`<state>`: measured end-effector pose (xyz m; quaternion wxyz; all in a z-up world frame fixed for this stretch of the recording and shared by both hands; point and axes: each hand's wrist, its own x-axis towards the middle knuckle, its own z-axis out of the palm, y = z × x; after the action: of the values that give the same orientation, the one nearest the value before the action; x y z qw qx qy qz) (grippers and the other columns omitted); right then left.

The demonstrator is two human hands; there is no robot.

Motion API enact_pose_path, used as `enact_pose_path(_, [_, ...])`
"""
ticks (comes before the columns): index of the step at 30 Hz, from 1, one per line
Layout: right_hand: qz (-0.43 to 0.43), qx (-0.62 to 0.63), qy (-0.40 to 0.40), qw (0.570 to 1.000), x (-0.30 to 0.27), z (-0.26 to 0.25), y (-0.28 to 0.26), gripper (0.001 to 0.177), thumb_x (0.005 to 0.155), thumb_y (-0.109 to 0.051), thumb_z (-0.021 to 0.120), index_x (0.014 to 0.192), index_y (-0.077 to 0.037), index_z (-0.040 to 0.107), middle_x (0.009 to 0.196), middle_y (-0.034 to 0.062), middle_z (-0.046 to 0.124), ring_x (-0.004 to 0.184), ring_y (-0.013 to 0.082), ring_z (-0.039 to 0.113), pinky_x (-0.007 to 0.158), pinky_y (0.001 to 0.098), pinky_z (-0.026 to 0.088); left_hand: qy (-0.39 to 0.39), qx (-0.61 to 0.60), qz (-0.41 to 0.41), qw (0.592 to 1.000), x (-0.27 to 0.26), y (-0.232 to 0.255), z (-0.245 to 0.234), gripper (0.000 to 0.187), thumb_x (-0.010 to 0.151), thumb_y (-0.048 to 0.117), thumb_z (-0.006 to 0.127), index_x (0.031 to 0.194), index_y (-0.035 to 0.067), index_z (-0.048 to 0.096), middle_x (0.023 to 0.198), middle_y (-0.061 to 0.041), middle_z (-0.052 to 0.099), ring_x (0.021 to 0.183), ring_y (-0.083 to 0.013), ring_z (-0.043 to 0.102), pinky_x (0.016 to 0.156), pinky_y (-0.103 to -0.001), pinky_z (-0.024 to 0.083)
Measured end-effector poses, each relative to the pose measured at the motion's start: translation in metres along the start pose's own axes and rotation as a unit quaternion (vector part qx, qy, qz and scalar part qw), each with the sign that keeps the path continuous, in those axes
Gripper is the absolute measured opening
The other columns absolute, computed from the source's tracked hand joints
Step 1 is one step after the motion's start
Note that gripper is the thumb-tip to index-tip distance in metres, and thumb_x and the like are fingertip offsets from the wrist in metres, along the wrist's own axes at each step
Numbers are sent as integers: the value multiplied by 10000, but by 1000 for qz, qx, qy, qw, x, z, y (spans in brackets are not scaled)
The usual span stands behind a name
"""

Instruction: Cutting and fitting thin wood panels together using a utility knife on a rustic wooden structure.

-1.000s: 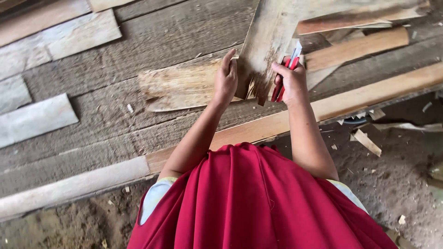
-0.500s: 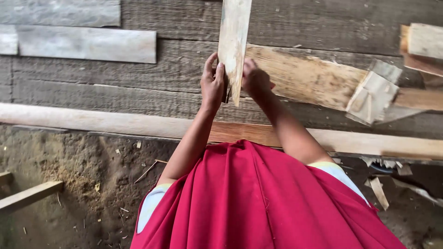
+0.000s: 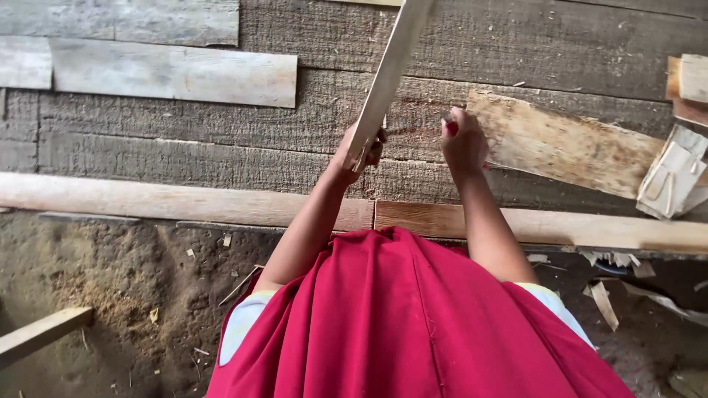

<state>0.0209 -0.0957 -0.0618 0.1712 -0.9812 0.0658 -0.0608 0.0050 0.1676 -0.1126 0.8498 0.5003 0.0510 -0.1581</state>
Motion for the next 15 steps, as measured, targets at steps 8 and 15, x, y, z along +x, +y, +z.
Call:
enact_pose_path(8, [185,689,-154,683,22,-107,-70,370,932,-19,714,1235,-139,539,708,23,600,457,177,571,495,277,491,-98,-76,-87,989,-11,21,57,467,988,382,615,1334,69,594,1139,-183,558,928,-245,426,751,-404,318])
enact_pose_path(15, [42,356,-332,872,35,-203,-136,701,900,35,564,1544,-167,375,1526,109,527,1175,202,655,1007,273,584,-16,45,-43,998,-41,165,86,423,925,372,655,1231,125,498,1250,-83,632,1119,-194,635,955,-383,577])
